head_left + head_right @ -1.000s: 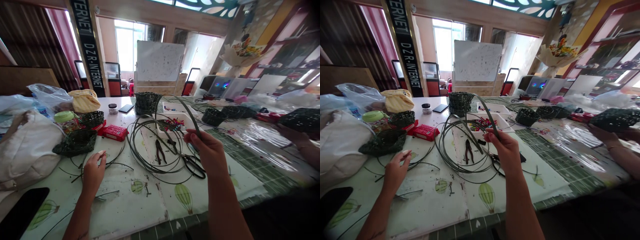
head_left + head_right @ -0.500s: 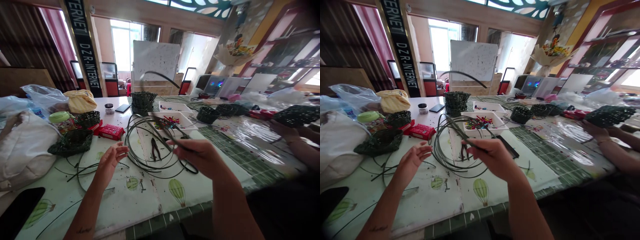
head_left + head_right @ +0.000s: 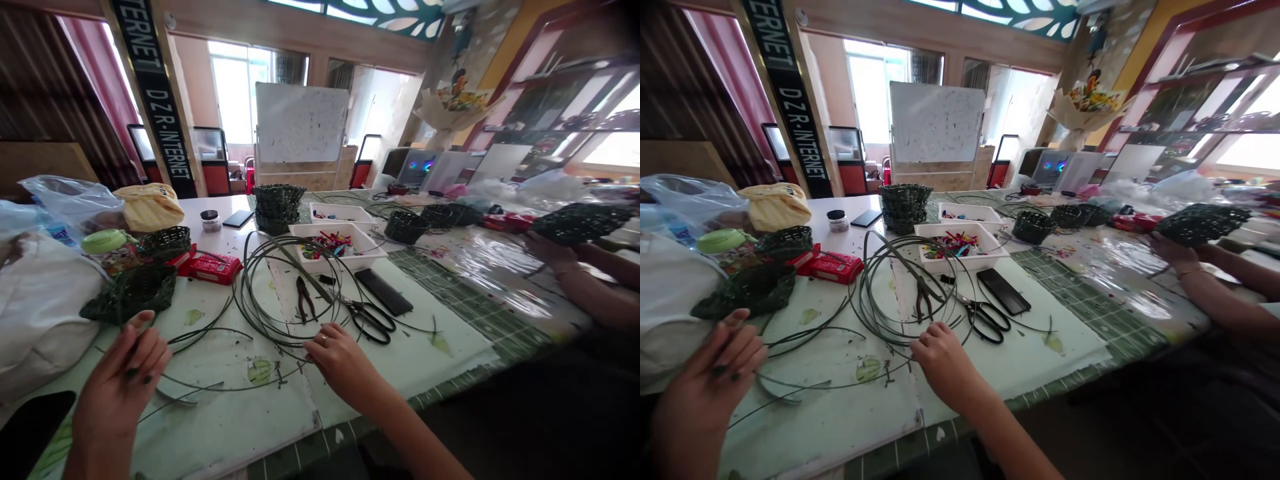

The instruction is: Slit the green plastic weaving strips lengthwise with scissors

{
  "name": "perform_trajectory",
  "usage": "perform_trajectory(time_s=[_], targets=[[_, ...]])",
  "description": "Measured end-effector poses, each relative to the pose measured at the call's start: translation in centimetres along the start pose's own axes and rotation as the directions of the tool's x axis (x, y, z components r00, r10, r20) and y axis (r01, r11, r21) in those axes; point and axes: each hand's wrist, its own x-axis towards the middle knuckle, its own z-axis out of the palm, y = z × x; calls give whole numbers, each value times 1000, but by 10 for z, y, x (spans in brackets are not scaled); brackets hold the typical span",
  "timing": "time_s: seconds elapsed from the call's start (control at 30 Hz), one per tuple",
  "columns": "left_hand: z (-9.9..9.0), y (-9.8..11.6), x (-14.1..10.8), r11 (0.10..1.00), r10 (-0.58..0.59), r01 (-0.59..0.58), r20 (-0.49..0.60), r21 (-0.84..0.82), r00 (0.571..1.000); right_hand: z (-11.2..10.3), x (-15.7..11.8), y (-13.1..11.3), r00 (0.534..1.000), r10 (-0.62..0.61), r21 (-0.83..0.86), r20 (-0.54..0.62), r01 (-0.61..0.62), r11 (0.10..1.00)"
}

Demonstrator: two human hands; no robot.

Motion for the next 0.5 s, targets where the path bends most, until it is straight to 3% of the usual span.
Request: perform_trajectory(time_s=[0.13,0.3,0.5], targets=[[-6,9,1,1000,11,-9,-78,20,997,-4,-20,21,996,-14,-27,-84,11,1000],[6,-15,9,992,-65,61,33,112,997,-16,-38,34,989,41,-66,-139,-51,996],[16,-56,9,960,-231,204,130,194,964,-15,-55,39,976,178,-146,124,-160,976]])
